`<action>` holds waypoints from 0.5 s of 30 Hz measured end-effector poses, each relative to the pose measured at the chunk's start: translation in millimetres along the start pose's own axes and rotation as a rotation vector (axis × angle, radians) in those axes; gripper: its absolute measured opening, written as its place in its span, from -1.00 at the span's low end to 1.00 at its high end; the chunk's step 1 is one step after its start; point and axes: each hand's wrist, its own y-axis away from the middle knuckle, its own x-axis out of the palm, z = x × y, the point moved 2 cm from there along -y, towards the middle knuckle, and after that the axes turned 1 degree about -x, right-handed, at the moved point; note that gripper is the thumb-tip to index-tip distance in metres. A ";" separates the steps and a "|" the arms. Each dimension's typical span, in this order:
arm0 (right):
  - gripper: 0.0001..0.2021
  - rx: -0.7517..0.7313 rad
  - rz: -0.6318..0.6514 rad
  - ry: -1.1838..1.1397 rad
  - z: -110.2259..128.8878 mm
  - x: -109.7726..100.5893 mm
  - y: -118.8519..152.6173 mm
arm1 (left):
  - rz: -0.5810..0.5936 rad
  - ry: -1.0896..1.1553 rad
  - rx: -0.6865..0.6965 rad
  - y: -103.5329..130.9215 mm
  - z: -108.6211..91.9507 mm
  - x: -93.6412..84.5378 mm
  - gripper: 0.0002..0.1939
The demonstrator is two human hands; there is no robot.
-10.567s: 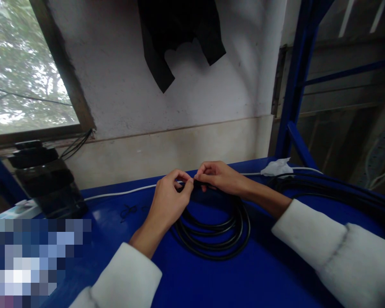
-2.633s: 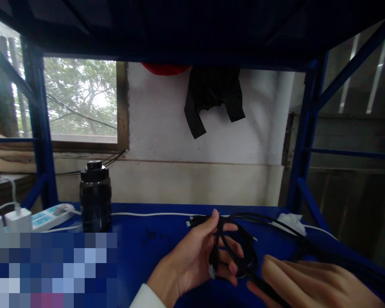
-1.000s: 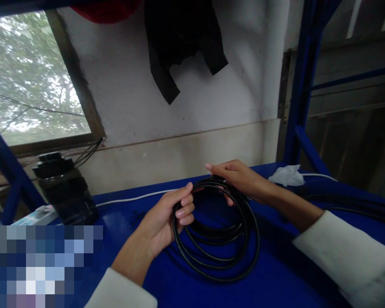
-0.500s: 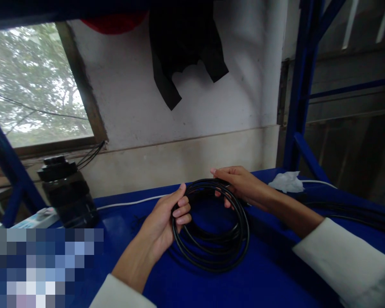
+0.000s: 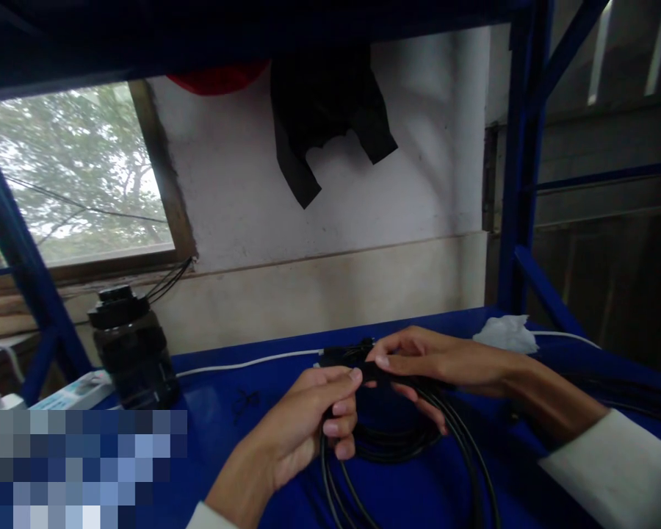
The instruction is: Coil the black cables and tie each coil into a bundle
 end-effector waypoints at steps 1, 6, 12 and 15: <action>-0.54 -0.017 -0.013 0.011 -1.4 1.3 -0.2 | 0.007 -0.032 0.003 0.5 0.6 1.7 -0.68; -0.50 0.019 -0.150 0.232 -9.5 -0.2 3.9 | -0.007 -0.207 0.042 -5.5 4.7 2.7 -0.44; -0.59 0.121 -0.360 0.699 30.8 -9.6 -2.0 | -0.186 -0.380 0.040 -26.7 16.0 -10.7 -0.64; -0.67 0.017 -0.359 0.863 68.3 4.1 -33.1 | -0.215 -0.424 -0.008 -36.3 27.7 -15.9 -0.75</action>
